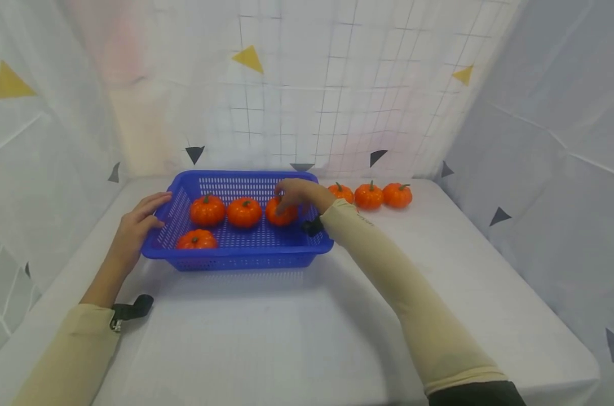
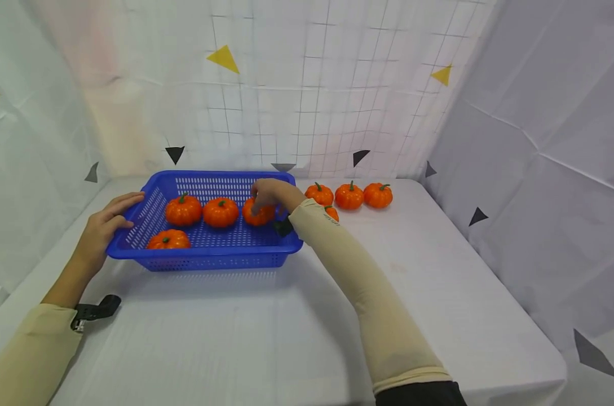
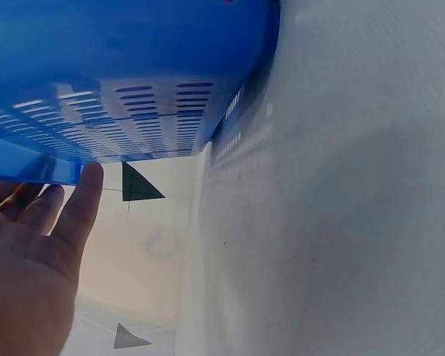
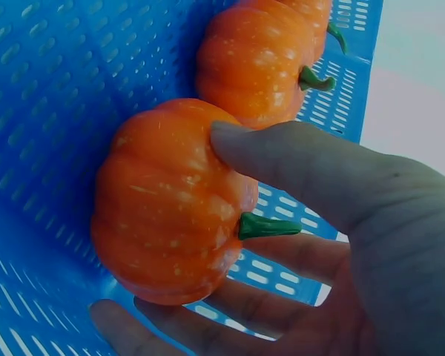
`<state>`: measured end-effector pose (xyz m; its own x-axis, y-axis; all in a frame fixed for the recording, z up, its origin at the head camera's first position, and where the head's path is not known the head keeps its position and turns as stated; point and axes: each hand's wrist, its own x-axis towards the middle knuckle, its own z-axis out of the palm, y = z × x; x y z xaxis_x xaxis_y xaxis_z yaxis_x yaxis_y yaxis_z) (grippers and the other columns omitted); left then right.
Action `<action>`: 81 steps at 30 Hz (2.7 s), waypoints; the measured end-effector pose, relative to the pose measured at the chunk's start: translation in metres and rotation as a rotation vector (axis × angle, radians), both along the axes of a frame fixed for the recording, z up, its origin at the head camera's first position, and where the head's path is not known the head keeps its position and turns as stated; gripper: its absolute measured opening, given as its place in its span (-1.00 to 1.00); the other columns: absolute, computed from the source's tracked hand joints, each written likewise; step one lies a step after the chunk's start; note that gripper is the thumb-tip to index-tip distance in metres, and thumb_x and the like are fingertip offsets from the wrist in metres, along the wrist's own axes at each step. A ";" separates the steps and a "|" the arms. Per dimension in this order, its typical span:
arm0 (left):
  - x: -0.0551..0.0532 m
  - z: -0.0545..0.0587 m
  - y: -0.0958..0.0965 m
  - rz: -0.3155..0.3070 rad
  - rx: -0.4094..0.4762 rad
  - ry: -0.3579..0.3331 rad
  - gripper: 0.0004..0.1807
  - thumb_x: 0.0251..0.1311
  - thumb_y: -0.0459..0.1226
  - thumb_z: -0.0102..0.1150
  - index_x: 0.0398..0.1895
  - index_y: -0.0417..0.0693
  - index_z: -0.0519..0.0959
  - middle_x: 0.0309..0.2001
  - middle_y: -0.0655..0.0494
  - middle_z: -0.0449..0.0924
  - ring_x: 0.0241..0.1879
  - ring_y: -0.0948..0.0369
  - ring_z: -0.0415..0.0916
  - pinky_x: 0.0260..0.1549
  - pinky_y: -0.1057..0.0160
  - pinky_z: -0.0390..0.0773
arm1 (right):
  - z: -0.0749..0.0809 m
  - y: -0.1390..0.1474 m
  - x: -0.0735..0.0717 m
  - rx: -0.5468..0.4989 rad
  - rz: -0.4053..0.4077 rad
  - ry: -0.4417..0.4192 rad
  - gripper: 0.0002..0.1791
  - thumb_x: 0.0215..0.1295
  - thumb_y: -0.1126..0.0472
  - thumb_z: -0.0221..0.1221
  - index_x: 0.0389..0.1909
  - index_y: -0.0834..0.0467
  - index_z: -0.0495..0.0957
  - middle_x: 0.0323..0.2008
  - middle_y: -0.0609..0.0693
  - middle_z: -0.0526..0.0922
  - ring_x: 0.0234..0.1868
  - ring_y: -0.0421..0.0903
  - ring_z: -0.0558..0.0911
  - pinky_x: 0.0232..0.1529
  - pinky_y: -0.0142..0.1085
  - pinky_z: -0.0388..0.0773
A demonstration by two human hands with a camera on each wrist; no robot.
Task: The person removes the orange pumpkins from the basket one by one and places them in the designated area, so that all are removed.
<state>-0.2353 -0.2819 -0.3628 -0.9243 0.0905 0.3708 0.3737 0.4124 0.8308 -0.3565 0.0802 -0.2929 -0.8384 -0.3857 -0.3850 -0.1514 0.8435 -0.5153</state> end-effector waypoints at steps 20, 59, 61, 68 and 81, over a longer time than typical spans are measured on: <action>-0.002 -0.003 -0.001 0.005 -0.012 0.000 -0.46 0.50 -0.40 -0.16 0.52 -0.27 0.34 0.55 -0.17 0.21 0.56 -0.13 0.04 0.51 -0.02 0.04 | -0.010 0.005 -0.006 0.028 0.065 -0.011 -0.19 0.22 0.14 0.48 0.46 0.06 0.36 0.35 0.12 0.37 0.16 0.12 0.53 -0.04 -0.02 0.71; 0.000 -0.003 -0.001 0.000 -0.014 0.004 -0.45 0.48 -0.43 -0.16 0.51 -0.29 0.34 0.55 -0.19 0.20 0.55 -0.16 0.05 0.51 -0.01 0.02 | 0.033 0.015 0.049 -0.173 0.128 0.349 -0.15 0.12 -0.23 0.44 0.43 -0.04 0.46 0.29 0.00 0.53 0.21 0.00 0.48 0.20 -0.02 0.52; 0.001 -0.003 -0.001 0.001 -0.017 0.003 -0.45 0.48 -0.42 -0.15 0.51 -0.29 0.34 0.55 -0.19 0.20 0.55 -0.15 0.05 0.51 -0.01 0.02 | 0.037 0.022 0.052 -0.209 0.087 0.331 -0.13 0.09 -0.24 0.46 0.44 -0.08 0.46 0.29 -0.01 0.53 0.21 0.01 0.48 0.18 -0.01 0.53; -0.001 -0.005 -0.002 0.008 -0.013 -0.007 -0.45 0.49 -0.41 -0.17 0.52 -0.28 0.33 0.56 -0.19 0.17 0.56 -0.14 0.02 0.51 -0.04 0.01 | 0.040 0.050 0.060 -0.271 0.021 0.355 -0.14 0.01 -0.35 0.48 0.37 -0.20 0.52 0.23 -0.09 0.55 0.19 -0.02 0.48 0.15 0.03 0.53; 0.003 -0.002 0.000 0.016 -0.025 0.012 -0.46 0.50 -0.39 -0.14 0.51 -0.20 0.39 0.54 -0.12 0.24 0.55 -0.04 0.09 0.49 0.08 0.09 | 0.036 0.087 0.072 -0.392 -0.067 0.307 -0.10 0.11 -0.26 0.46 0.48 -0.10 0.44 0.07 0.08 0.59 -0.04 0.09 0.61 -0.14 -0.05 0.70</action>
